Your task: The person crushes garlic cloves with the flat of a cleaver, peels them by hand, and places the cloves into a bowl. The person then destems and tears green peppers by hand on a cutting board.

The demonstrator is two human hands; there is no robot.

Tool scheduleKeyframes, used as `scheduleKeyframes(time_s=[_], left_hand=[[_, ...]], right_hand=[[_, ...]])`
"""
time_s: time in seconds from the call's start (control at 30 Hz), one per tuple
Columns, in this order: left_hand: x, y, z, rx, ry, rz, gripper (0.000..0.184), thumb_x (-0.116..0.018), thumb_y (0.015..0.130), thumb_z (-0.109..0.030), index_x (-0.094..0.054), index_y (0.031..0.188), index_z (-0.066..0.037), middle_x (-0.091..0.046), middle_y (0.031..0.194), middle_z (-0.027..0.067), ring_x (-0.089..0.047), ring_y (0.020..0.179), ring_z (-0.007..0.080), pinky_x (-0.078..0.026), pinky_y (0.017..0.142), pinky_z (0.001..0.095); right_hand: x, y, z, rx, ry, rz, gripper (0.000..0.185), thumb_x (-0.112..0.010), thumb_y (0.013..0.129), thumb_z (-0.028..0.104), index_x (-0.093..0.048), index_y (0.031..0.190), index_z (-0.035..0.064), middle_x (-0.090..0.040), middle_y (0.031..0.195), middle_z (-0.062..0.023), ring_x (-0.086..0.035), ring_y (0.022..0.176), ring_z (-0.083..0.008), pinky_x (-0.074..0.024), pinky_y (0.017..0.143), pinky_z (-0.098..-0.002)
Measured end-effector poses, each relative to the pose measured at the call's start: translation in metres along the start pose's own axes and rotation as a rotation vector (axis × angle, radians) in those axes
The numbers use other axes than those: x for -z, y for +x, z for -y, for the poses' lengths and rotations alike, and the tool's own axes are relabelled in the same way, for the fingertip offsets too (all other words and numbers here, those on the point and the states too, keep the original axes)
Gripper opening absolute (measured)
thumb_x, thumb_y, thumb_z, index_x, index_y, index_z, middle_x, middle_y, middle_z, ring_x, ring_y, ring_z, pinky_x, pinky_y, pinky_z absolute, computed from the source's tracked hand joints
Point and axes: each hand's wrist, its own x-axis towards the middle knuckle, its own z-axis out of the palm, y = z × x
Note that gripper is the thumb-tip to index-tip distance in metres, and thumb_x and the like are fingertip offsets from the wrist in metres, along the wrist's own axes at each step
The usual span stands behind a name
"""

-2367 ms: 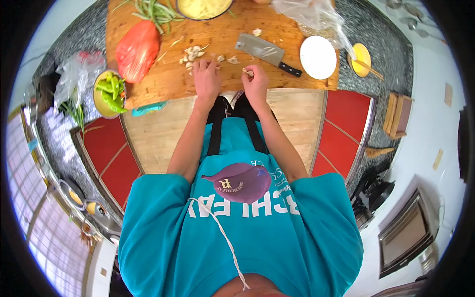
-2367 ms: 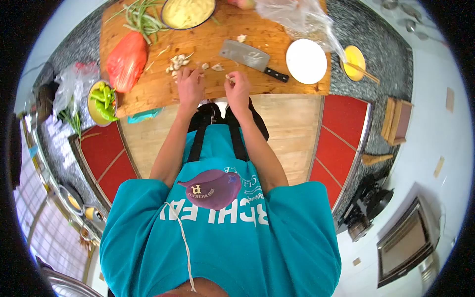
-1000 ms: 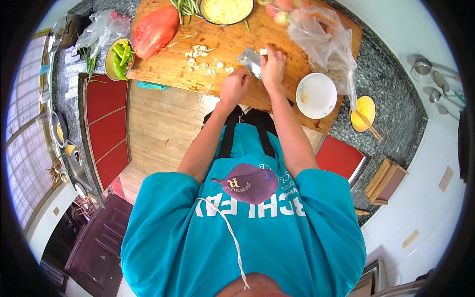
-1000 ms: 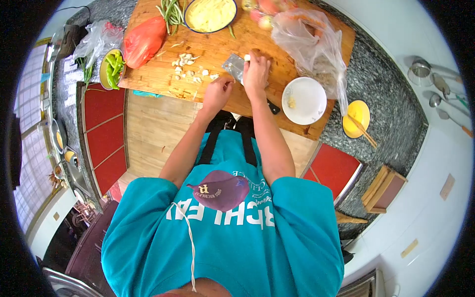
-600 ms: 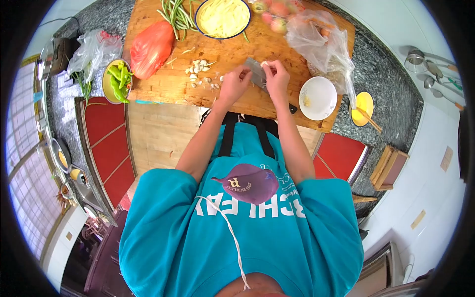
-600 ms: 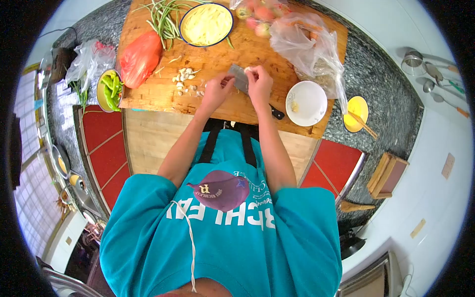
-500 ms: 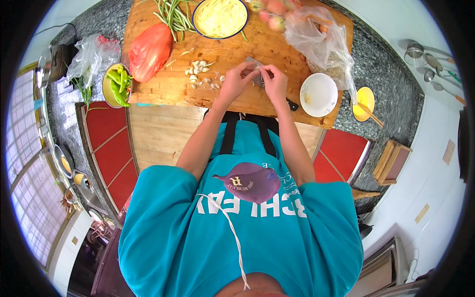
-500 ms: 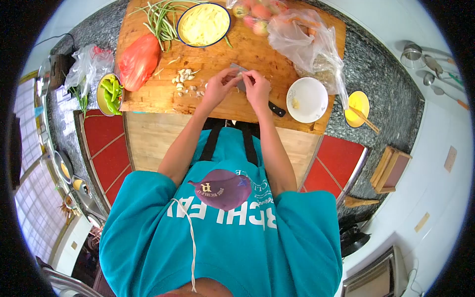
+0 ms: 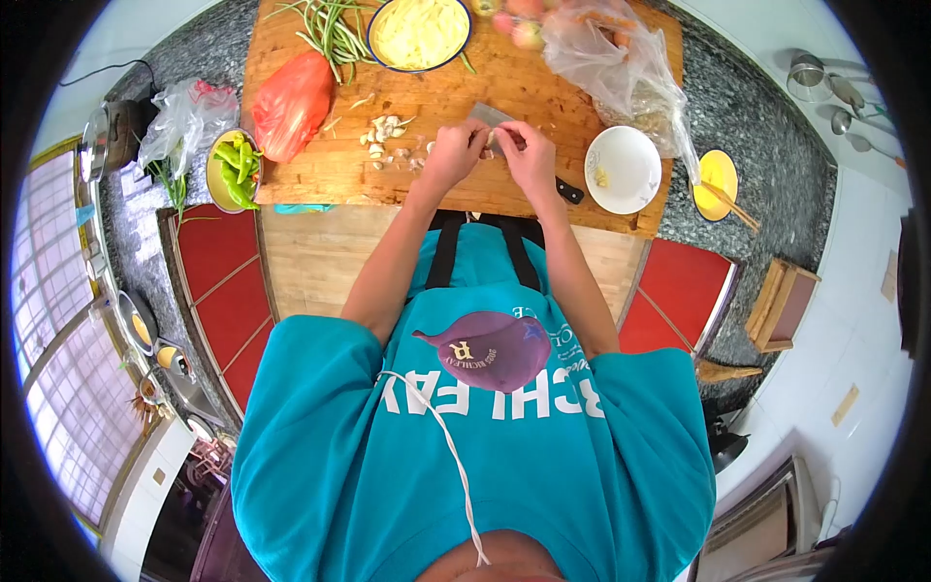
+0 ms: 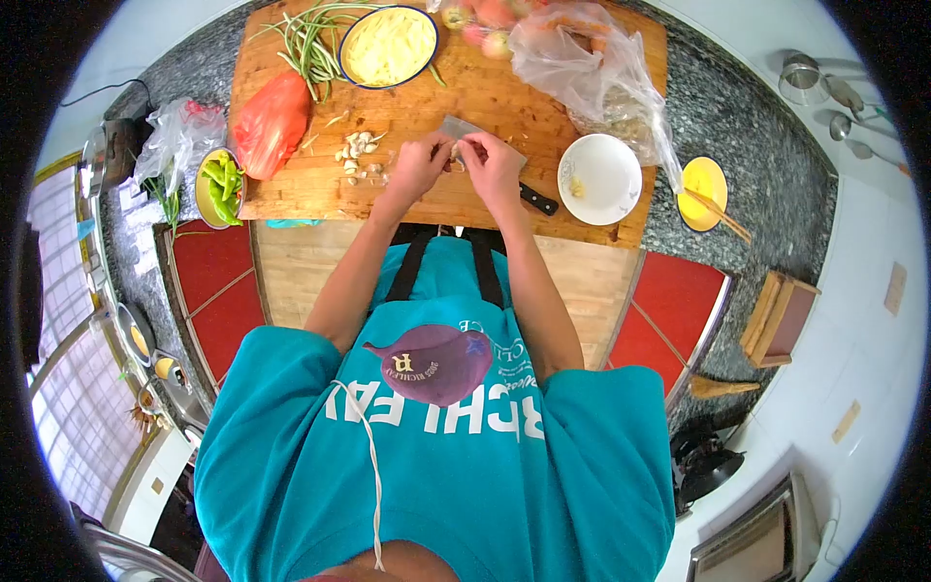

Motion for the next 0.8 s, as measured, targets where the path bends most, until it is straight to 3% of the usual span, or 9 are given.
scheduleKeyframes(time_s=[0.17, 0.23, 0.3, 0.43, 0.6, 0.73, 0.8], left_hand=[[0.001, -0.003, -0.005, -0.113, 0.120, -0.069, 0.013, -0.063, 0.091, -0.009, -0.067, 0.091, 0.003, -0.065, 0.076, 0.0224, -0.065, 0.066, 0.0359, -0.051, 0.061, 0.0385], [0.000, -0.007, -0.002, -0.132, 0.178, -0.115, 0.014, -0.063, 0.092, -0.011, -0.066, 0.092, 0.003, -0.066, 0.074, 0.0204, -0.066, 0.063, 0.0317, -0.052, 0.060, 0.0364], [-0.002, -0.007, 0.003, -0.046, 0.044, -0.084, 0.015, -0.063, 0.093, -0.011, -0.066, 0.092, 0.003, -0.067, 0.073, 0.0184, -0.067, 0.063, 0.0279, -0.052, 0.060, 0.0351], [-0.007, -0.008, 0.015, 0.060, -0.143, -0.069, 0.018, -0.062, 0.096, -0.013, -0.066, 0.093, 0.004, -0.068, 0.071, 0.0118, -0.068, 0.063, 0.0163, -0.052, 0.059, 0.0310], [-0.021, -0.009, 0.010, 0.065, -0.247, -0.033, 0.019, -0.066, 0.094, -0.014, -0.067, 0.091, 0.004, -0.068, 0.072, 0.0098, -0.066, 0.063, 0.0134, -0.052, 0.059, 0.0298], [-0.027, -0.010, -0.001, -0.013, -0.086, 0.043, 0.016, -0.068, 0.094, -0.014, -0.067, 0.092, 0.002, -0.070, 0.077, 0.0079, -0.065, 0.067, 0.0120, -0.052, 0.062, 0.0262], [-0.030, -0.009, -0.007, -0.045, -0.044, 0.046, 0.014, -0.070, 0.092, -0.013, -0.067, 0.091, 0.001, -0.070, 0.076, 0.0102, -0.066, 0.066, 0.0150, -0.053, 0.062, 0.0289]], right_hand=[[-0.007, -0.007, -0.010, -0.017, 0.047, 0.056, 0.019, -0.071, 0.092, 0.017, -0.068, 0.100, -0.0010, -0.070, 0.079, -0.0111, -0.068, 0.071, -0.0155, -0.0517, 0.063, -0.0292], [-0.008, -0.011, -0.014, -0.053, 0.045, 0.092, 0.020, -0.071, 0.092, 0.017, -0.068, 0.101, -0.0008, -0.070, 0.079, -0.0111, -0.068, 0.071, -0.0153, -0.0518, 0.064, -0.0283], [-0.009, -0.009, -0.017, -0.112, 0.278, 0.088, 0.021, -0.073, 0.090, 0.017, -0.068, 0.103, 0.0005, -0.070, 0.081, -0.0109, -0.067, 0.072, -0.0151, -0.0519, 0.065, -0.0279], [0.003, -0.012, -0.013, -0.056, 0.120, 0.114, 0.021, -0.074, 0.088, 0.014, -0.068, 0.104, 0.0016, -0.069, 0.083, -0.0107, -0.066, 0.072, -0.0156, -0.0518, 0.065, -0.0283], [0.018, -0.018, -0.008, 0.075, -0.130, 0.070, 0.023, -0.076, 0.082, 0.005, -0.066, 0.103, 0.0014, -0.064, 0.085, -0.0102, -0.063, 0.068, -0.0175, -0.0517, 0.063, -0.0293], [0.026, -0.028, -0.010, 0.044, -0.140, 0.040, 0.024, -0.076, 0.081, 0.003, -0.067, 0.103, 0.0015, -0.065, 0.085, -0.0111, -0.064, 0.070, -0.0183, -0.0523, 0.064, -0.0296], [0.028, -0.032, -0.016, -0.036, 0.016, -0.002, 0.024, -0.076, 0.082, 0.003, -0.066, 0.103, 0.0006, -0.066, 0.086, -0.0119, -0.065, 0.071, -0.0187, -0.0530, 0.066, -0.0296]])
